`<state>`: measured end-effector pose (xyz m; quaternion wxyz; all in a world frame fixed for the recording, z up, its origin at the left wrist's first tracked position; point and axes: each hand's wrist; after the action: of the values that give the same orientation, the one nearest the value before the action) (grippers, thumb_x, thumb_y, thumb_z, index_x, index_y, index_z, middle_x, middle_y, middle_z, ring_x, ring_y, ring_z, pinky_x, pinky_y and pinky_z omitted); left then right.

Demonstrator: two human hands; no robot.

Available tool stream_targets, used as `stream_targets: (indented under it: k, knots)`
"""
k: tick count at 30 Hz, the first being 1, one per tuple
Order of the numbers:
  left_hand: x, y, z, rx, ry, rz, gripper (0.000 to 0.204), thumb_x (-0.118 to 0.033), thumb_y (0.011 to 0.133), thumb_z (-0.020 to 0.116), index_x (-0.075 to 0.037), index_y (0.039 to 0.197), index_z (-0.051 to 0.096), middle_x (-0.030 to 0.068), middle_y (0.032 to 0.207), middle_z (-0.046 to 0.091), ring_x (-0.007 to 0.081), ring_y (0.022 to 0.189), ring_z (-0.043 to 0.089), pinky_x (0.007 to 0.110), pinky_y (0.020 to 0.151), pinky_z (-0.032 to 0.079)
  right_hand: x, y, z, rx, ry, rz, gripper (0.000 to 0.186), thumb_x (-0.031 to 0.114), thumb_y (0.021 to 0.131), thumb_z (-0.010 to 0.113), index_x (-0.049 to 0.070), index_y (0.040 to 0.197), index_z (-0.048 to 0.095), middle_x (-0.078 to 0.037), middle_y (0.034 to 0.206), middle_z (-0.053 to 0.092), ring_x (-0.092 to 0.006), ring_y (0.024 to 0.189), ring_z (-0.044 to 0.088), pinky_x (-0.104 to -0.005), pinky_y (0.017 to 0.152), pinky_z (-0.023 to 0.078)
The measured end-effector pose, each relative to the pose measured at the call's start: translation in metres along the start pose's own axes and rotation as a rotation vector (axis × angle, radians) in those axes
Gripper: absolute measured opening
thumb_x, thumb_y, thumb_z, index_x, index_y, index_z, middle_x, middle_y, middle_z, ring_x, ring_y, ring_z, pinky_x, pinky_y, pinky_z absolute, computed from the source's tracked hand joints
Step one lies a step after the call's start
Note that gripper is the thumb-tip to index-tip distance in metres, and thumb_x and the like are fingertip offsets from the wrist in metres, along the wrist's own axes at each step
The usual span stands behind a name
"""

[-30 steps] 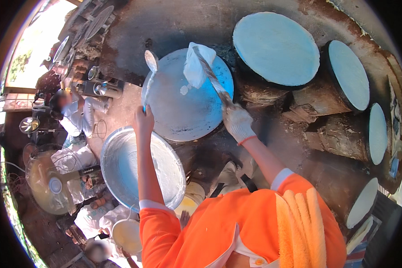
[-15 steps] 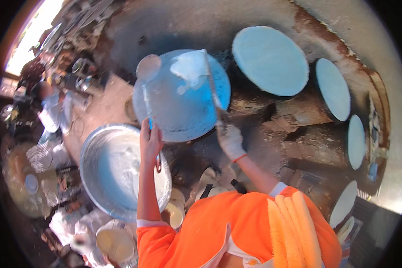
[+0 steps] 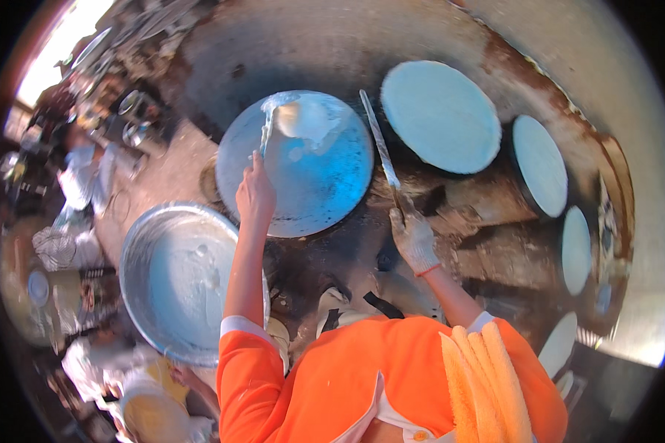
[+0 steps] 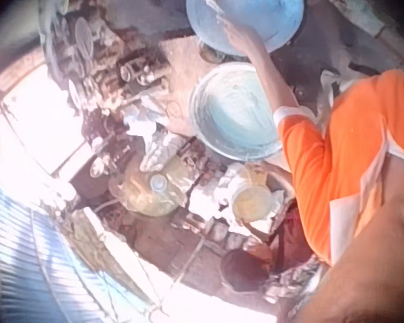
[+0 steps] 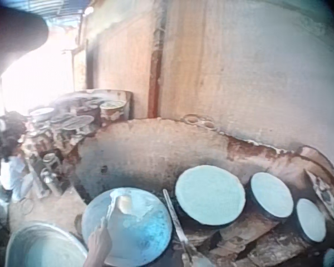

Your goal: The person ladles batter onto multiple hot griddles, spreads it into thin circles, and flips the crepes as they cook. They repeatedly move finished crepes to a stack and continue the cycle with fresh batter.

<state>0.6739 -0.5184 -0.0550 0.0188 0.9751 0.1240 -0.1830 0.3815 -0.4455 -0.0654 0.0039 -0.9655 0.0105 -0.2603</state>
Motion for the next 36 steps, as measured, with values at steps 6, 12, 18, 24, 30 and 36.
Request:
stream_targets:
  k: [6, 12, 18, 24, 30, 36]
  knots:
    - [0.032, -0.038, -0.033, -0.144, -0.256, -0.123, 0.043, -0.004, 0.084, 0.045, -0.004, 0.126, 0.039, 0.0172, 0.084, 0.057, 0.03, 0.084, 0.059, 0.039, 0.073, 0.046, 0.042, 0.063, 0.099, 0.135, -0.007, -0.26, 0.042, 0.029, 0.09, 0.036, 0.01, 0.128, 0.038, -0.019, 0.106, 0.057, -0.0368, 0.086, 0.058, -0.0467, 0.074, 0.047]
    - [0.004, -0.122, -0.072, -0.036, -1.424, -0.43, 0.026, -0.01, 0.091, 0.043, -0.003, 0.116, 0.042, 0.0013, 0.067, 0.045, 0.006, 0.039, 0.034, 0.023, 0.037, 0.029, 0.098, 0.082, 0.066, 0.29, -0.058, -0.413, 0.038, 0.03, 0.09, 0.036, 0.0, 0.105, 0.054, -0.022, 0.085, 0.06, -0.0321, 0.075, 0.061, -0.0432, 0.068, 0.05]
    - [0.009, -0.153, -0.078, 0.075, -1.65, -0.399, 0.026, -0.012, 0.092, 0.043, -0.004, 0.116, 0.043, 0.0019, 0.07, 0.045, 0.0056, 0.04, 0.033, 0.022, 0.037, 0.029, 0.014, 0.089, 0.067, 0.083, -0.009, -0.516, 0.037, 0.03, 0.09, 0.035, 0.006, 0.114, 0.049, -0.02, 0.088, 0.062, -0.0353, 0.079, 0.06, -0.0438, 0.072, 0.049]
    - [0.016, -0.144, -0.062, 0.051, -1.719, -0.415, 0.025, -0.011, 0.092, 0.043, -0.005, 0.116, 0.041, 0.0022, 0.071, 0.045, 0.0062, 0.041, 0.034, 0.022, 0.038, 0.03, 0.054, 0.113, 0.074, 0.294, -0.103, -0.339, 0.041, 0.036, 0.088, 0.038, 0.003, 0.083, 0.063, -0.021, 0.085, 0.06, -0.0378, 0.082, 0.057, -0.0466, 0.076, 0.046]
    - [0.013, -0.154, -0.065, -0.037, -1.654, -0.482, 0.024, -0.012, 0.092, 0.041, -0.005, 0.116, 0.042, 0.0022, 0.07, 0.045, 0.0055, 0.041, 0.033, 0.021, 0.038, 0.029, 0.048, 0.103, 0.089, 0.346, 0.064, -0.614, 0.044, 0.039, 0.088, 0.036, 0.004, 0.098, 0.062, -0.021, 0.098, 0.059, -0.0374, 0.091, 0.056, -0.0449, 0.082, 0.045]
    - [-0.02, -0.162, -0.08, -0.142, -1.575, -0.638, 0.025, -0.014, 0.093, 0.041, -0.004, 0.116, 0.042, 0.0023, 0.069, 0.045, 0.0056, 0.04, 0.032, 0.021, 0.038, 0.029, 0.011, 0.182, 0.054, 0.334, 0.02, -0.475, 0.043, 0.034, 0.089, 0.039, 0.011, 0.125, 0.046, -0.02, 0.099, 0.06, -0.0354, 0.088, 0.058, -0.042, 0.076, 0.048]
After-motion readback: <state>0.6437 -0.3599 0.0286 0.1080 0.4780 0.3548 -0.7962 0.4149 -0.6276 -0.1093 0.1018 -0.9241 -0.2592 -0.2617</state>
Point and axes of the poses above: each hand's wrist, its own y-axis towards the middle knuckle, its own z-axis out of the palm, x = y × z
